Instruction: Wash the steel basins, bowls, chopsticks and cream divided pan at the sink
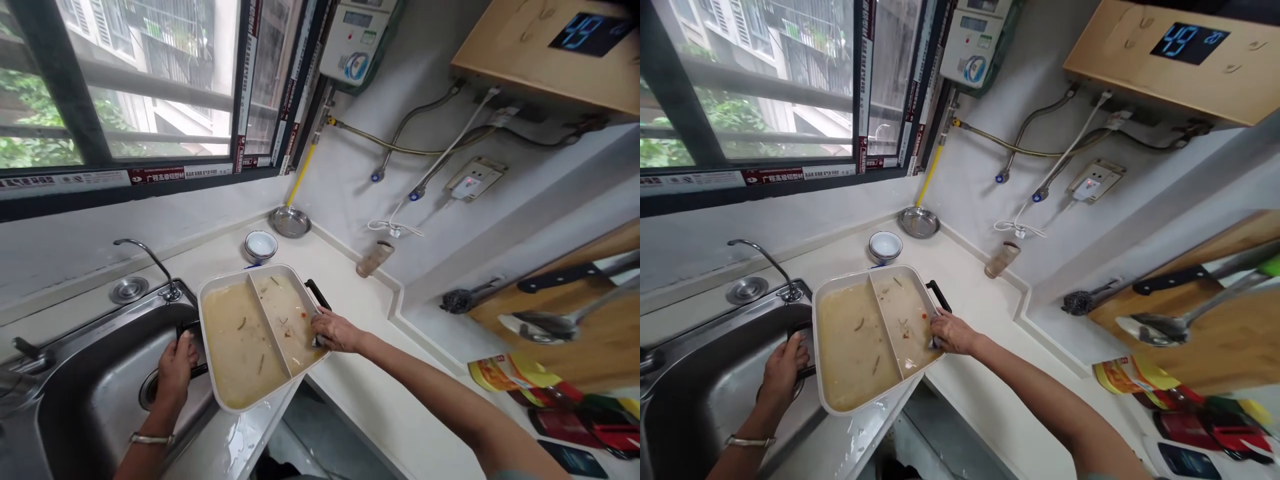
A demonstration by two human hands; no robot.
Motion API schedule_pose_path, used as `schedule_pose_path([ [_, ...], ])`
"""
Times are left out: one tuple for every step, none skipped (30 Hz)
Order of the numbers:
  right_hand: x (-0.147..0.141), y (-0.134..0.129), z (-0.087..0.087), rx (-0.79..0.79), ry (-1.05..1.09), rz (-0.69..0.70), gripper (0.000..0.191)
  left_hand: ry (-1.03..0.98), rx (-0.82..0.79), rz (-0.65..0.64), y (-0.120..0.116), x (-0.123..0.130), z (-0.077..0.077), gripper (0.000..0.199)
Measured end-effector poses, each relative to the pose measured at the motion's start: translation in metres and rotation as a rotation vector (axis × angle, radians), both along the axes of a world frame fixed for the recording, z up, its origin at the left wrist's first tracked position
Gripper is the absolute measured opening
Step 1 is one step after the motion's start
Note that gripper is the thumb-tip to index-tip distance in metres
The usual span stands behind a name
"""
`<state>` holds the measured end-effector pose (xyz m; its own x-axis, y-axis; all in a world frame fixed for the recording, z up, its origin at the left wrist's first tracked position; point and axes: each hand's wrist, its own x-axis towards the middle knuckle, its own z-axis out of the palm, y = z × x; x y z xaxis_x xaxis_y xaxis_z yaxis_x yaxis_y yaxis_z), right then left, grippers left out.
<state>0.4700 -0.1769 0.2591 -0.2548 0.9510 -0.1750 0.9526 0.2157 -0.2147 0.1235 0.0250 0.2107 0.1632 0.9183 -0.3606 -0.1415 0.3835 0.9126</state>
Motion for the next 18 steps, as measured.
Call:
schedule_pose_path([
  [-0.001,-0.011,-0.001,0.011,0.073,-0.031,0.020,-0.017,-0.002,-0.003,0.000,0.000,0.000,0.059],
  [-0.003,-0.021,-0.002,0.031,0.149,-0.062,0.021,-0.035,-0.006,-0.003,-0.001,0.001,0.000,0.058],
  [-0.005,-0.032,-0.004,0.060,0.223,-0.095,0.023,-0.052,-0.013,0.000,-0.001,0.001,0.000,0.057],
  [-0.008,-0.041,-0.006,0.093,0.287,-0.129,0.028,-0.065,-0.020,0.003,-0.002,0.001,0.000,0.056],
  [-0.012,-0.050,-0.009,0.129,0.338,-0.163,0.032,-0.076,-0.026,0.003,-0.002,0.001,0.000,0.055],
  [-0.019,-0.056,-0.011,0.165,0.375,-0.193,0.036,-0.083,-0.030,0.005,-0.003,0.001,0.000,0.055],
  [-0.027,-0.060,-0.014,0.197,0.403,-0.212,0.039,-0.089,-0.032,0.007,-0.003,0.001,0.000,0.054],
  [-0.037,-0.061,-0.016,0.221,0.424,-0.217,0.041,-0.094,-0.032,0.009,-0.004,0.001,0.000,0.053],
  [-0.049,-0.060,-0.018,0.236,0.444,-0.207,0.043,-0.099,-0.031,0.009,-0.004,0.001,0.000,0.052],
  [-0.061,-0.057,-0.020,0.246,0.463,-0.188,0.044,-0.100,-0.031,0.011,-0.005,0.001,0.000,0.051],
  [-0.074,-0.053,-0.022,0.257,0.485,-0.163,0.046,-0.098,-0.033,0.014,-0.005,0.001,0.000,0.050],
  [-0.084,-0.049,-0.024,0.268,0.506,-0.134,0.049,-0.094,-0.037,0.019,-0.005,0.001,0.000,0.050],
  [-0.091,-0.046,-0.025,0.274,0.525,-0.102,0.051,-0.090,-0.042,0.024,-0.005,0.002,0.000,0.050],
  [-0.094,-0.044,-0.026,0.275,0.536,-0.069,0.052,-0.088,-0.048,0.028,-0.006,0.002,0.000,0.050],
  [-0.092,-0.043,-0.026,0.271,0.534,-0.040,0.052,-0.087,-0.052,0.030,-0.006,0.002,0.001,0.050],
  [-0.085,-0.044,-0.025,0.264,0.517,-0.014,0.052,-0.089,-0.054,0.029,-0.006,0.002,0.001,0.050],
  [-0.074,-0.047,-0.024,0.258,0.485,0.010,0.051,-0.084,-0.050,0.029,-0.006,0.002,0.002,0.050],
  [-0.058,-0.050,-0.022,0.260,0.441,0.034,0.049,-0.076,-0.045,0.029,-0.007,0.002,0.003,0.051],
])
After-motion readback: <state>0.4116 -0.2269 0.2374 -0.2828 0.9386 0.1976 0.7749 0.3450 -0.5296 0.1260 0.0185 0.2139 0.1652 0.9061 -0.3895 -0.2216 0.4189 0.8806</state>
